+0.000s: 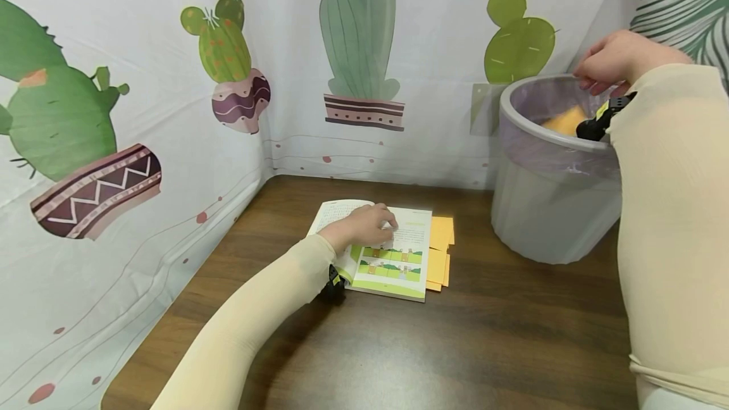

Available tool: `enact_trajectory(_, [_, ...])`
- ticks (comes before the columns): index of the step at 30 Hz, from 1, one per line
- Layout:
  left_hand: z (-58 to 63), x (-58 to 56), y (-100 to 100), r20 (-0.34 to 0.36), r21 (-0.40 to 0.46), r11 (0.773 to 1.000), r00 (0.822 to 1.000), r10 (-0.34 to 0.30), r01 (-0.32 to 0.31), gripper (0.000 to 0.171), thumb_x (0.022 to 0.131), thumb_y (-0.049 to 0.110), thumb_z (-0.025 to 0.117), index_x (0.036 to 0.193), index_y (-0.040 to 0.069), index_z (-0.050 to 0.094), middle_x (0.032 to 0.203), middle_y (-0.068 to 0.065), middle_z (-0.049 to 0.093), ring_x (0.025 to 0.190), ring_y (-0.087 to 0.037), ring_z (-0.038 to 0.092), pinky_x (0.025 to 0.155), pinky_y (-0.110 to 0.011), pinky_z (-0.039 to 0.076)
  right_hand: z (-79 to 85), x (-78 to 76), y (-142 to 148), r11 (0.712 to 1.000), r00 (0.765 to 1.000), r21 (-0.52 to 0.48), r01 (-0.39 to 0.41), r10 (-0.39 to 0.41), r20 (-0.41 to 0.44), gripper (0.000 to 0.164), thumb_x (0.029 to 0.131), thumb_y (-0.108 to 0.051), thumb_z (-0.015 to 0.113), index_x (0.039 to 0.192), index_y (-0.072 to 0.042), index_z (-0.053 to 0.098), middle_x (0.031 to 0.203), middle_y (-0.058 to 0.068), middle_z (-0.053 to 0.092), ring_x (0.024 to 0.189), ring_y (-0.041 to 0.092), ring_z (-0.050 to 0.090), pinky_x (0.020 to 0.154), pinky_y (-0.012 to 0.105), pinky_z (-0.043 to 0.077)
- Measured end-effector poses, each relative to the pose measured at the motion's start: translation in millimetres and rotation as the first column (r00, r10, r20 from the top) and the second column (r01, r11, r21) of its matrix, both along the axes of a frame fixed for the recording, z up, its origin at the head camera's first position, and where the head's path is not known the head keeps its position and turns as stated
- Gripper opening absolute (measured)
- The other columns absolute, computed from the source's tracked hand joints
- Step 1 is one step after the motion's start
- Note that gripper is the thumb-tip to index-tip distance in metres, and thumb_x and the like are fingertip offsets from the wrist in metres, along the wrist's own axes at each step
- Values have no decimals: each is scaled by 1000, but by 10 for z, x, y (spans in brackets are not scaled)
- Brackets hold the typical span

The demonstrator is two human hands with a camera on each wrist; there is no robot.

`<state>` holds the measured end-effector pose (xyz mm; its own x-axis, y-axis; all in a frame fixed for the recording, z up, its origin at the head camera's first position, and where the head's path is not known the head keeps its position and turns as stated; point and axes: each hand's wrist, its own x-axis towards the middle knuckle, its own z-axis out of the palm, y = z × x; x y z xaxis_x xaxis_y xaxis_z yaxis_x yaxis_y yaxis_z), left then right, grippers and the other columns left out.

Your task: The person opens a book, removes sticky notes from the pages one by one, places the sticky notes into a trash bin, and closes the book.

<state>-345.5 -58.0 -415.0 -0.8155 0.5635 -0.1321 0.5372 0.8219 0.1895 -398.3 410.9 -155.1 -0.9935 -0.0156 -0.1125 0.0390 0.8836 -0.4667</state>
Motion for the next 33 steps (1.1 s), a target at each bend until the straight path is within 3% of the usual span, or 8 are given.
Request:
enact_trajectory(4, [-6, -2, -7, 3, 1, 1000, 1000, 0, 0, 32, 100, 33, 53, 127, 28, 70, 136, 2, 60, 114, -22, 58, 106, -43, 47, 27, 13, 13, 999, 999, 4, -35, 35, 18, 52, 103, -35, 50, 123, 11, 60, 81, -14, 68, 71, 4, 62, 64, 36, 58])
enact_trajectory(9, [-10, -5, -2, 6, 0, 1000, 1000, -2, 2, 32, 101, 33, 53, 127, 28, 70, 136, 2, 59, 114, -23, 57, 106, -44, 46, 71, 32, -27, 999, 999, 25, -38, 38, -16, 52, 102, -37, 52, 122, 11, 61, 82, -10, 69, 69, 3, 61, 63, 36, 58])
enact_trajectory(15, [1, -5, 3, 21, 6, 1000, 1000, 11, -11, 32, 101, 34, 53, 128, 29, 69, 141, 1, 57, 123, -25, 56, 111, -45, 44, 221, 70, -157, 995, 995, 66, -68, 73, -73, 60, 104, -38, 49, 135, 14, 50, 86, -9, 70, 67, -4, 58, 61, 31, 56])
enact_trajectory(20, [2, -23, -2, 18, 6, 1000, 1000, 13, -13, 32, 100, 33, 53, 128, 30, 69, 142, 1, 56, 123, -25, 56, 110, -45, 45, 390, 68, -324, 993, 987, 70, -97, 104, -120, 41, 104, -36, 50, 123, -4, 65, 75, -27, 62, 66, -8, 58, 59, 25, 54])
enact_trajectory(22, [5, -29, -4, 15, 4, 1000, 1000, 11, -11, 32, 100, 33, 53, 128, 30, 68, 142, 1, 56, 124, -25, 55, 111, -45, 44, 456, 83, -428, 992, 983, 69, -106, 115, -141, 27, 103, -35, 50, 110, -18, 69, 71, -31, 60, 66, -9, 59, 59, 23, 54])
enact_trajectory(27, [14, -35, -11, 12, 0, 1000, 1000, 3, -3, 33, 101, 34, 53, 129, 30, 68, 143, 1, 56, 126, -25, 56, 113, -46, 43, 573, 200, -756, 983, 957, 95, -156, 175, -230, 29, 102, -32, 54, 115, -10, 69, 69, -27, 60, 67, -8, 56, 58, 19, 49])
enact_trajectory(29, [12, -35, -13, 12, -1, 1000, 1000, 1, -1, 33, 101, 34, 52, 129, 30, 68, 143, 2, 56, 126, -25, 56, 114, -46, 42, 597, 247, -894, 976, 942, 138, -171, 203, -268, 39, 102, -33, 55, 124, -2, 65, 70, -26, 59, 68, -5, 54, 59, 19, 47])
enact_trajectory(33, [0, -31, -18, 11, -3, 1000, 1000, -1, 1, 33, 101, 34, 52, 130, 30, 68, 143, 2, 56, 126, -25, 55, 114, -46, 42, 609, 326, -1158, 950, 909, 253, -182, 261, -324, 42, 102, -38, 55, 129, -8, 67, 86, -17, 68, 73, -6, 49, 70, 25, 41])
